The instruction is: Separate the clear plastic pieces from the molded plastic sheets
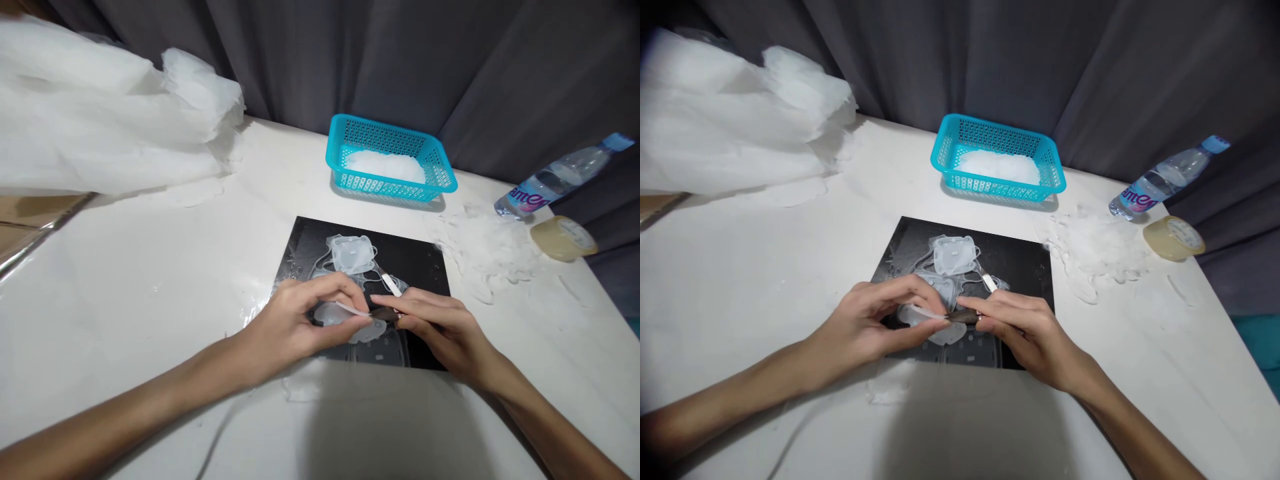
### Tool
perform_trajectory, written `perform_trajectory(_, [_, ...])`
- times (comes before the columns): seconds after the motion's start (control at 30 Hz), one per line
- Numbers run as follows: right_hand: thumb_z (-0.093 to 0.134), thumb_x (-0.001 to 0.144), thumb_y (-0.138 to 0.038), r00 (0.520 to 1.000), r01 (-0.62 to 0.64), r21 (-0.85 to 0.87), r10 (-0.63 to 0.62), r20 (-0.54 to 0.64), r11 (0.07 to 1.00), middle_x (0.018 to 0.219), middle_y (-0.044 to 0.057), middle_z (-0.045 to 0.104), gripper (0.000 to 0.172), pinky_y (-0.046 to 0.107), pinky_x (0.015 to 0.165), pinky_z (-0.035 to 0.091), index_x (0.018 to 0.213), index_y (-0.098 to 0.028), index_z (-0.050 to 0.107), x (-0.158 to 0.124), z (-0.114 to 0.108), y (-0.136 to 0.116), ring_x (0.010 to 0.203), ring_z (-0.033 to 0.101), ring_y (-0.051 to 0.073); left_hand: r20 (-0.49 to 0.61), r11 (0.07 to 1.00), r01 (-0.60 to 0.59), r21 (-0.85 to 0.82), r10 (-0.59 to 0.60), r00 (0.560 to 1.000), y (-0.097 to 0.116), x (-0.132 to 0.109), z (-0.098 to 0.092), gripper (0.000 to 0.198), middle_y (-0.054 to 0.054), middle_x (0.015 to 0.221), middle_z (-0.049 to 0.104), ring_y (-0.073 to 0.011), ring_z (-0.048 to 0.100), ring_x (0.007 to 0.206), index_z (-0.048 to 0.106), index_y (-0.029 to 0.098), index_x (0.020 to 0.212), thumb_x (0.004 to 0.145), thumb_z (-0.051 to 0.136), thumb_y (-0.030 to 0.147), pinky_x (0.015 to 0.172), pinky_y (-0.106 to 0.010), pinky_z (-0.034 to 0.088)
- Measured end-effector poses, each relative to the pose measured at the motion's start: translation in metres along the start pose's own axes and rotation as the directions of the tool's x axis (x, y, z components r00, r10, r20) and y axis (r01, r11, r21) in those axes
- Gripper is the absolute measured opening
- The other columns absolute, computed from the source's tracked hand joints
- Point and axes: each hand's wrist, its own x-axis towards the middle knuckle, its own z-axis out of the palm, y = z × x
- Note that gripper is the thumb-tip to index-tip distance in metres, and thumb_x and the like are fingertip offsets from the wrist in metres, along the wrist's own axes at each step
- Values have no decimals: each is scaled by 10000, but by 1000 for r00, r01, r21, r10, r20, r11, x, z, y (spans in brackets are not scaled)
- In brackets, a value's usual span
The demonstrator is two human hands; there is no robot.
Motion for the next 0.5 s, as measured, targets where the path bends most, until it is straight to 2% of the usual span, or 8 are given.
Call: perform_trajectory(0.5, [540,1048,-152,998,42,0,-42,-39,999,874,6,648,404,266,722,481,1428,-258,627,2,3,0,767,564,124,-13,999,-3,-32,2,1000,0,1,1,95,16,871,764,-121,702,780,687,212,964,951,733,294,706,-217,502])
